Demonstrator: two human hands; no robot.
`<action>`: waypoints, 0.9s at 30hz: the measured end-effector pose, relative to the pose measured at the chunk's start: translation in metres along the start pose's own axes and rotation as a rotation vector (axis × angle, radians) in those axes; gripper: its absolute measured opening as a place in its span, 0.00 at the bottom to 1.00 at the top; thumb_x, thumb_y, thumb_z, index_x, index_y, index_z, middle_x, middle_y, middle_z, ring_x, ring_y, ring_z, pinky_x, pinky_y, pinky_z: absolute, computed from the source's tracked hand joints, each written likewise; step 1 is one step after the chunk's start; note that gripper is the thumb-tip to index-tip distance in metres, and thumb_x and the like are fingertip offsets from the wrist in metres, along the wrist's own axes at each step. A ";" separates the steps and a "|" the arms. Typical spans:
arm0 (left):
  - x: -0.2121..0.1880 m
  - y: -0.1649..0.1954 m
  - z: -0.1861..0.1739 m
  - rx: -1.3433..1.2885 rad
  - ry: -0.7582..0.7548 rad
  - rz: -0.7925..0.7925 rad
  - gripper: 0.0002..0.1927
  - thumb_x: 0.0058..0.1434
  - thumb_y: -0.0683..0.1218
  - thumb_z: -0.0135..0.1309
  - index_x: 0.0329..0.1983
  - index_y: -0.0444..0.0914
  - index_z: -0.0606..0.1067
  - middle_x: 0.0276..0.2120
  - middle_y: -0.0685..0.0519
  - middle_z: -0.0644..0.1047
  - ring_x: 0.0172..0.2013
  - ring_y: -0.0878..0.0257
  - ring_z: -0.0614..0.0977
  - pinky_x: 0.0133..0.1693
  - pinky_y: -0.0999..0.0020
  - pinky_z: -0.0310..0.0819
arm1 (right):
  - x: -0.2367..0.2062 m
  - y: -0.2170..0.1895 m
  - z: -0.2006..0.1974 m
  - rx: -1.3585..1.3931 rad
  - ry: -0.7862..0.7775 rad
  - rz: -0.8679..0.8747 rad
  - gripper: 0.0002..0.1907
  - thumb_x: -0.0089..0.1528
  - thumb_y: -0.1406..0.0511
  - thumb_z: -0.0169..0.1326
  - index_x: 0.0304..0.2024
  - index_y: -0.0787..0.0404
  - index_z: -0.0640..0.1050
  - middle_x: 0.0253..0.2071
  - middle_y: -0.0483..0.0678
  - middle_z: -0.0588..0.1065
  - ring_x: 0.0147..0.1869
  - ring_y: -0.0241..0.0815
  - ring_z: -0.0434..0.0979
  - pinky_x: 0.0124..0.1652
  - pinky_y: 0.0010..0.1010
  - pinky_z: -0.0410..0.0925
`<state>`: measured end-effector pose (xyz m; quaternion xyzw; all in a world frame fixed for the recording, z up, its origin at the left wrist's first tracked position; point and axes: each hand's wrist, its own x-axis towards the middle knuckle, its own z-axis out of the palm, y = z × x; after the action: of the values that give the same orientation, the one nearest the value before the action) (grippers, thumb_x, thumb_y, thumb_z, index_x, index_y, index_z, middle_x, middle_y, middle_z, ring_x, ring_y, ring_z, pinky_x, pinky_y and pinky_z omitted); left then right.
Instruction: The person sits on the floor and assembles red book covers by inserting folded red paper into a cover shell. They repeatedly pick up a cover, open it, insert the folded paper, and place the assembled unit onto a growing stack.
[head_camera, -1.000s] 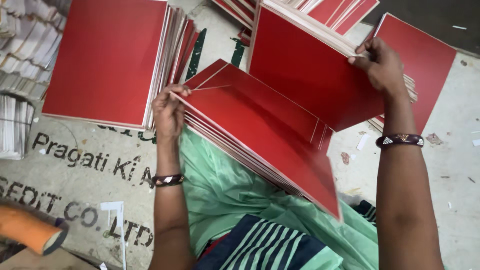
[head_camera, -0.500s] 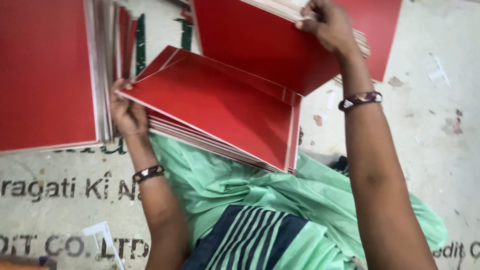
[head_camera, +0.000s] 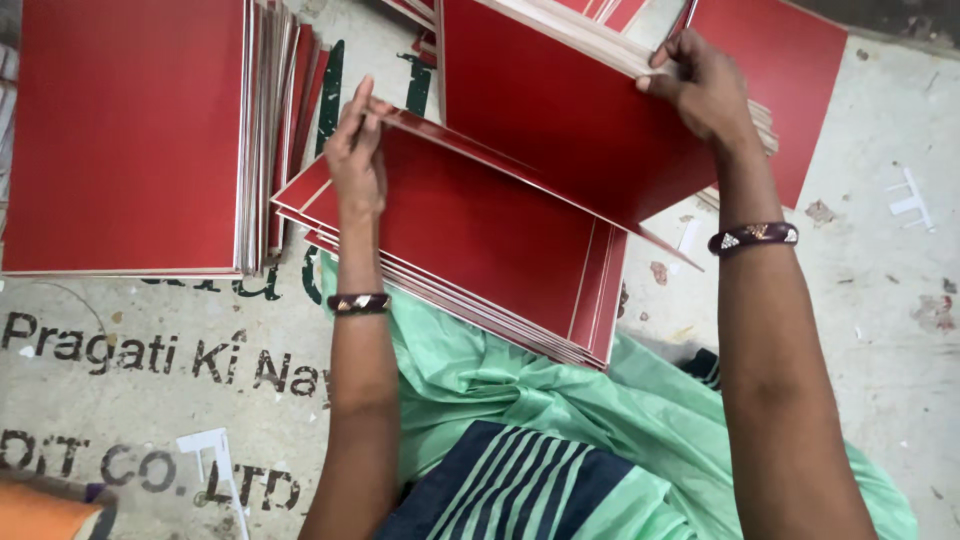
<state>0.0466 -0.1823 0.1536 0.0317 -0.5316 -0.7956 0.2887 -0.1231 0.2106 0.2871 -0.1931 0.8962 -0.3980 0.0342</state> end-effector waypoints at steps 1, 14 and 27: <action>0.008 -0.004 0.007 -0.029 -0.039 0.056 0.19 0.74 0.38 0.51 0.66 0.43 0.73 0.47 0.55 0.79 0.56 0.63 0.80 0.65 0.65 0.73 | -0.001 0.000 -0.001 -0.020 -0.006 0.025 0.14 0.60 0.62 0.68 0.42 0.55 0.75 0.34 0.37 0.72 0.39 0.32 0.69 0.43 0.28 0.64; 0.028 -0.021 0.025 -0.060 -0.031 0.141 0.22 0.73 0.39 0.50 0.70 0.38 0.70 0.49 0.57 0.78 0.54 0.67 0.79 0.65 0.70 0.72 | 0.007 0.006 -0.006 -0.013 0.002 0.094 0.15 0.59 0.64 0.69 0.42 0.55 0.75 0.34 0.38 0.70 0.38 0.31 0.67 0.43 0.26 0.64; -0.078 0.031 -0.041 -0.208 0.114 0.128 0.07 0.65 0.35 0.53 0.36 0.37 0.80 0.44 0.48 0.80 0.52 0.57 0.80 0.61 0.62 0.74 | 0.000 0.001 0.003 0.009 -0.018 0.029 0.12 0.63 0.59 0.67 0.40 0.55 0.77 0.32 0.37 0.72 0.38 0.31 0.69 0.41 0.26 0.65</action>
<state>0.1388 -0.1861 0.1425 0.0129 -0.4299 -0.8234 0.3703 -0.1233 0.2092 0.2838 -0.1835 0.8968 -0.3996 0.0491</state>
